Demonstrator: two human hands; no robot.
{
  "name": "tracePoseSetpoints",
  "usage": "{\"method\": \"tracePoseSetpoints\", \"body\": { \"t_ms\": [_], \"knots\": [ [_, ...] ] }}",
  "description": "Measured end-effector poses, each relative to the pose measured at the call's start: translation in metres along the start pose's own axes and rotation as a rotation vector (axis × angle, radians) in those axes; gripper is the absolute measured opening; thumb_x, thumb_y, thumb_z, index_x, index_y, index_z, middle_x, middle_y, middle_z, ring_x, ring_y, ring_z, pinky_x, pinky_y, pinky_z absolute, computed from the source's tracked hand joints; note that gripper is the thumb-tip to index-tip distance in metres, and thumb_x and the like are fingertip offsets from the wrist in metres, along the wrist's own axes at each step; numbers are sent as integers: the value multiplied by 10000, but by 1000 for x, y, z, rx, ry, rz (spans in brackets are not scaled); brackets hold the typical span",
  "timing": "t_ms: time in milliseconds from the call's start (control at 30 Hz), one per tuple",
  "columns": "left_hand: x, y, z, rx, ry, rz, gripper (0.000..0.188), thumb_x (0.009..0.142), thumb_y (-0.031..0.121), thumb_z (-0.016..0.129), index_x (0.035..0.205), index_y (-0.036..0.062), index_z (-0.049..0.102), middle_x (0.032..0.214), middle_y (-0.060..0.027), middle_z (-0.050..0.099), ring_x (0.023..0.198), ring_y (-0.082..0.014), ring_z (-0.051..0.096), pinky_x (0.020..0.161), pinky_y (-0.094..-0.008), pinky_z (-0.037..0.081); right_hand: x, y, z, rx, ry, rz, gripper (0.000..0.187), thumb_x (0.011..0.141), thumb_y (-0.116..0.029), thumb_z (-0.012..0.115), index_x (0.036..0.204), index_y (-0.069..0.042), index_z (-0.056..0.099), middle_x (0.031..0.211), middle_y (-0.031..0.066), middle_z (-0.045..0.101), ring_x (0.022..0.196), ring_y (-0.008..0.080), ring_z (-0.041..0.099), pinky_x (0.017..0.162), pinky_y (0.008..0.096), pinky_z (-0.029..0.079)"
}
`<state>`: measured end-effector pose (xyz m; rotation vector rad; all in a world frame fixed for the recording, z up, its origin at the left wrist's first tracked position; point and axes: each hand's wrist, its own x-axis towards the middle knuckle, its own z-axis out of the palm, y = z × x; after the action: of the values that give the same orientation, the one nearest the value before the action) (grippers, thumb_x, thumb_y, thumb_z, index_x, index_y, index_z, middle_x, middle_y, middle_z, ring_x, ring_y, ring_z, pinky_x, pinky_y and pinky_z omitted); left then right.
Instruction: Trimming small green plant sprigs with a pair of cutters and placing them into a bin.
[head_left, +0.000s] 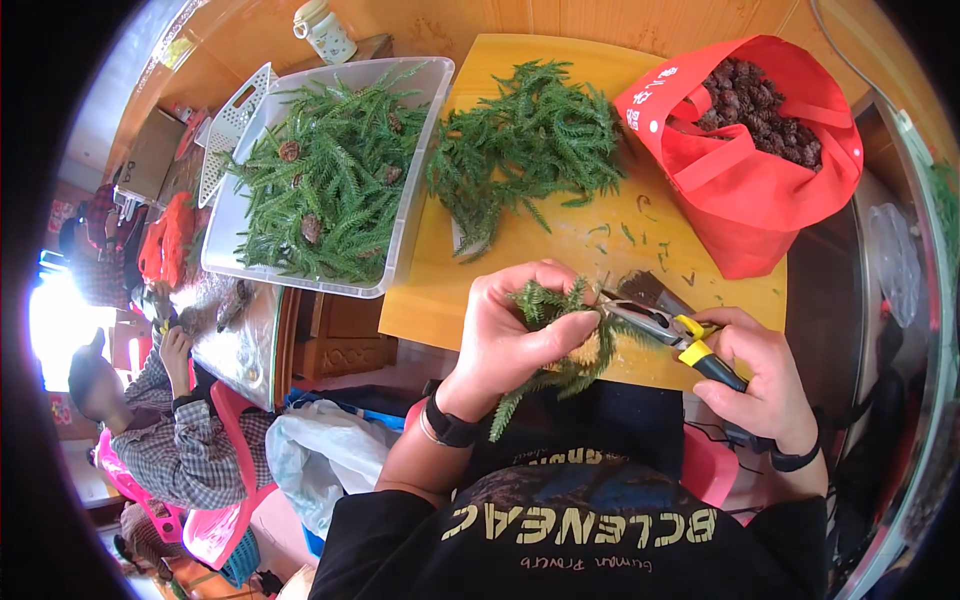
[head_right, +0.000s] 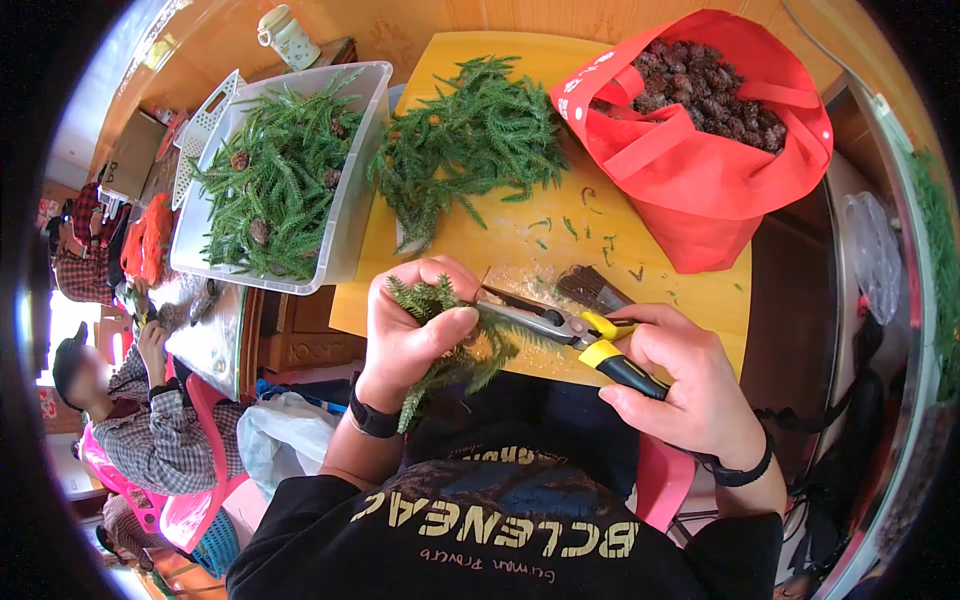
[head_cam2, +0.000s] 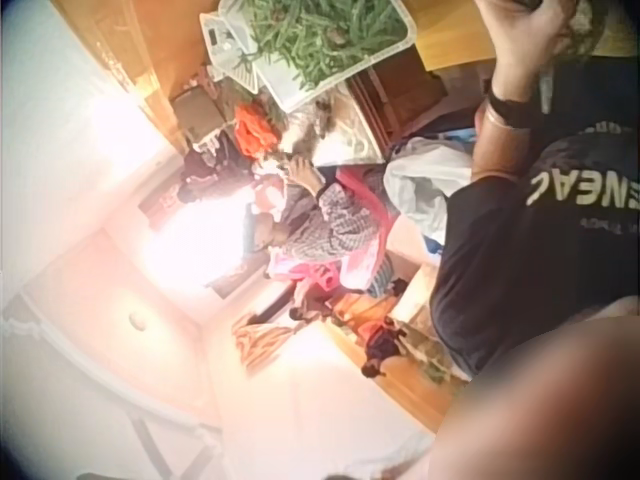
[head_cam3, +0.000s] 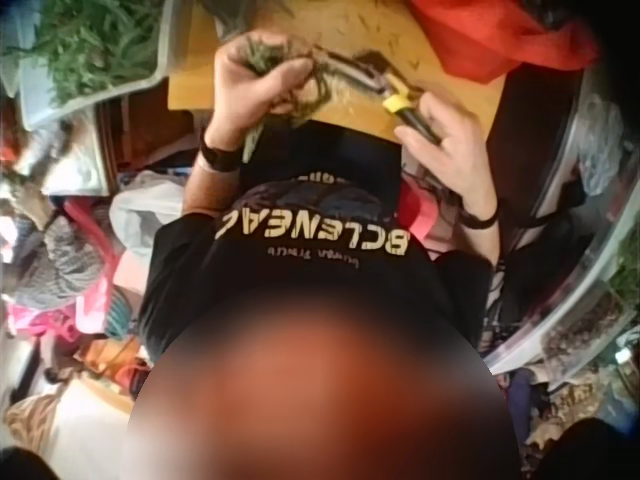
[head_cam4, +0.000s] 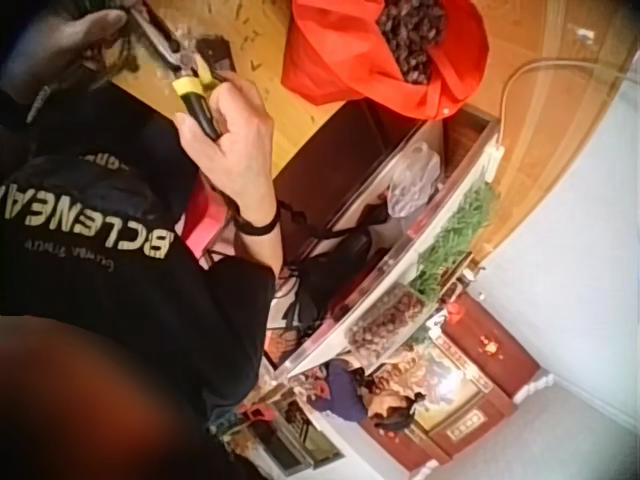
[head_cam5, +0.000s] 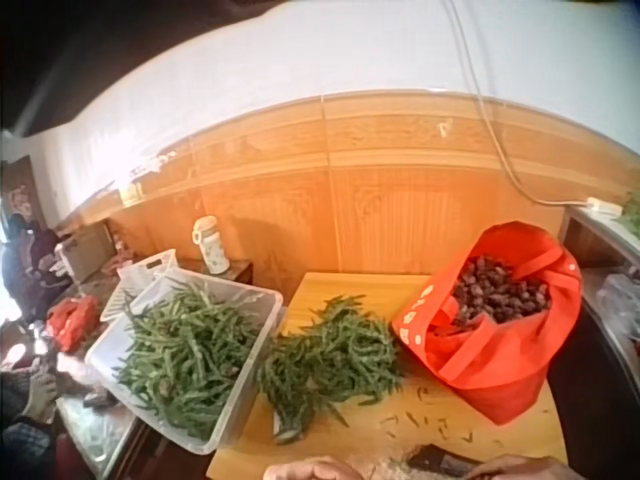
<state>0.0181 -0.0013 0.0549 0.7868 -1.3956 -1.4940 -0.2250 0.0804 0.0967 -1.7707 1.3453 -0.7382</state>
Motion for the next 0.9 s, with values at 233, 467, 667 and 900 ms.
{"method": "tracePoseSetpoints", "body": {
  "t_ms": [233, 467, 667, 900],
  "knots": [
    [-3, -7, -6, -499, -240, -283, 130, 782, 75, 641, 887, 16, 590, 779, -58, 607, 585, -63, 532, 515, -200, 427, 9, 15, -2, 48, -32, -139, 322, 688, -204, 662, 618, -41, 393, 817, 143, 650, 997, 329, 555, 806, 383, 442],
    [-8, -6, 0, -604, -224, -491, 272, 681, 188, 686, 828, 37, 514, 691, -27, 467, 577, -132, 464, 473, -248, 350, 17, 25, 4, 24, -12, -308, 281, 647, -184, 668, 617, -60, 418, 759, 113, 633, 949, 371, 575, 807, 424, 451],
    [-7, -11, 0, -631, -233, -505, 277, 668, 185, 683, 854, 51, 526, 695, -39, 487, 581, -152, 468, 517, -270, 363, 19, 26, 5, 35, 9, -345, 246, 640, -181, 672, 633, -57, 460, 731, 104, 627, 909, 365, 590, 782, 418, 465],
    [-7, -6, -2, -605, -253, -499, 237, 695, 158, 675, 857, 54, 537, 713, -67, 522, 585, -153, 492, 504, -245, 384, 15, 29, 7, -2, 66, -335, 233, 634, -175, 685, 631, -49, 488, 676, 79, 615, 799, 326, 599, 748, 382, 483]
  ]
}}
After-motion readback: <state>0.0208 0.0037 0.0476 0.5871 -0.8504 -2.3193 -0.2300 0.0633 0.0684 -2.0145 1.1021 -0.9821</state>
